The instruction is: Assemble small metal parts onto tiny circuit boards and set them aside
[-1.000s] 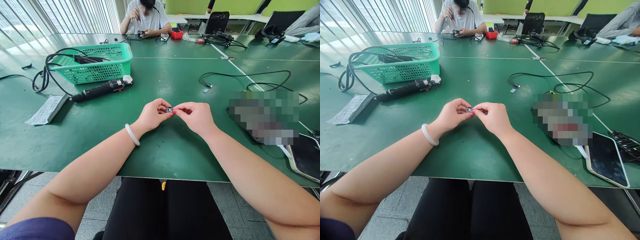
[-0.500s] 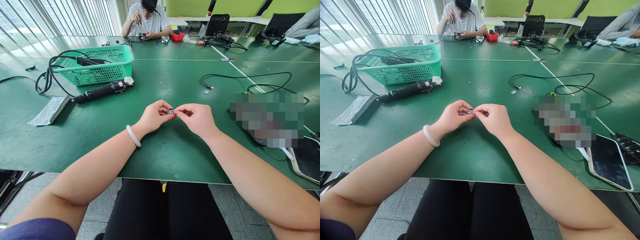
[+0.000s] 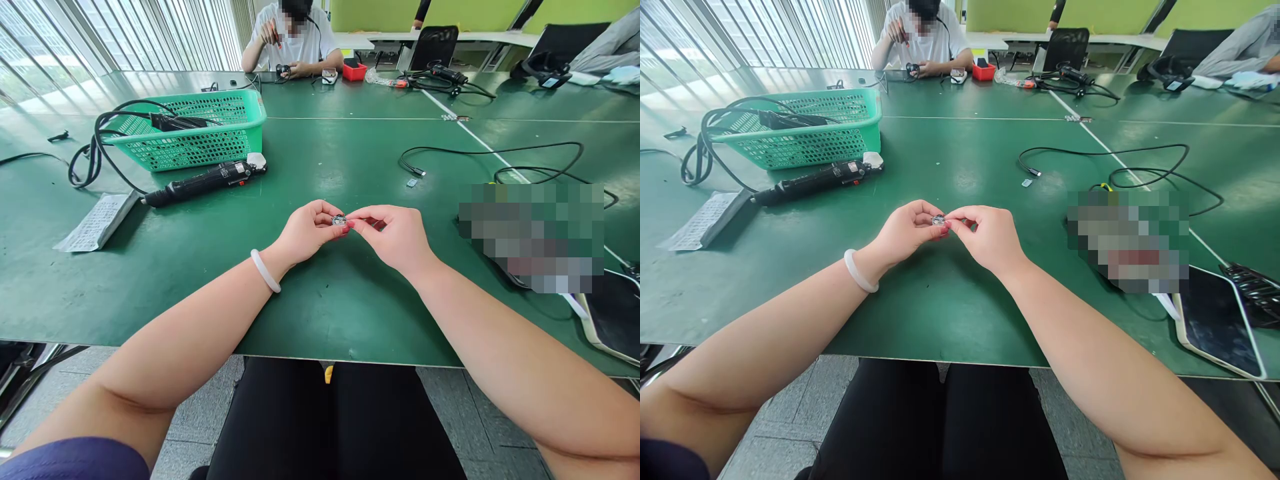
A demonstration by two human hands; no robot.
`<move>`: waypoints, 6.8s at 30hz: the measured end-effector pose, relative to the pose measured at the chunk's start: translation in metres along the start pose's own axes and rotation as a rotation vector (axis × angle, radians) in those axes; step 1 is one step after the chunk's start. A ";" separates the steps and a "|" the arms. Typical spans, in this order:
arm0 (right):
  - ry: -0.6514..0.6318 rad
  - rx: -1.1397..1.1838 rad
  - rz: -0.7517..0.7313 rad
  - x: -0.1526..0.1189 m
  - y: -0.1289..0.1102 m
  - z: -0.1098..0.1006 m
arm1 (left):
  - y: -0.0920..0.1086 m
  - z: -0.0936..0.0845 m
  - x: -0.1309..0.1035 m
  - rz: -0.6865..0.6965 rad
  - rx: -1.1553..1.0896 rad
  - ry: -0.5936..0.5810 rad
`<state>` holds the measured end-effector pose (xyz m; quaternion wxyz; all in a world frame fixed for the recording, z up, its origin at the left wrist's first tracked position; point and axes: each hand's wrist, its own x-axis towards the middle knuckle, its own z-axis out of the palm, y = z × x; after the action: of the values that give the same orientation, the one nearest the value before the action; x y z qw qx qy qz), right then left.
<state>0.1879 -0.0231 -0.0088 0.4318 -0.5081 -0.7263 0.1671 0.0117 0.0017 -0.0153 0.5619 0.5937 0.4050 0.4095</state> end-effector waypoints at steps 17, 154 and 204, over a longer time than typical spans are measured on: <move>-0.072 -0.026 0.034 0.000 0.001 -0.002 | 0.005 0.000 -0.003 -0.058 0.069 -0.020; -0.176 -0.090 0.030 0.009 0.016 0.007 | 0.040 -0.154 -0.122 -0.344 1.421 0.389; -0.202 -0.050 0.108 0.008 0.014 0.004 | 0.031 -0.163 -0.118 -0.446 1.242 0.531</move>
<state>0.1920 -0.0092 -0.0165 0.3338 -0.5378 -0.7416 0.2223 -0.1806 -0.0562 0.0173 0.0727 0.5874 0.7986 0.1090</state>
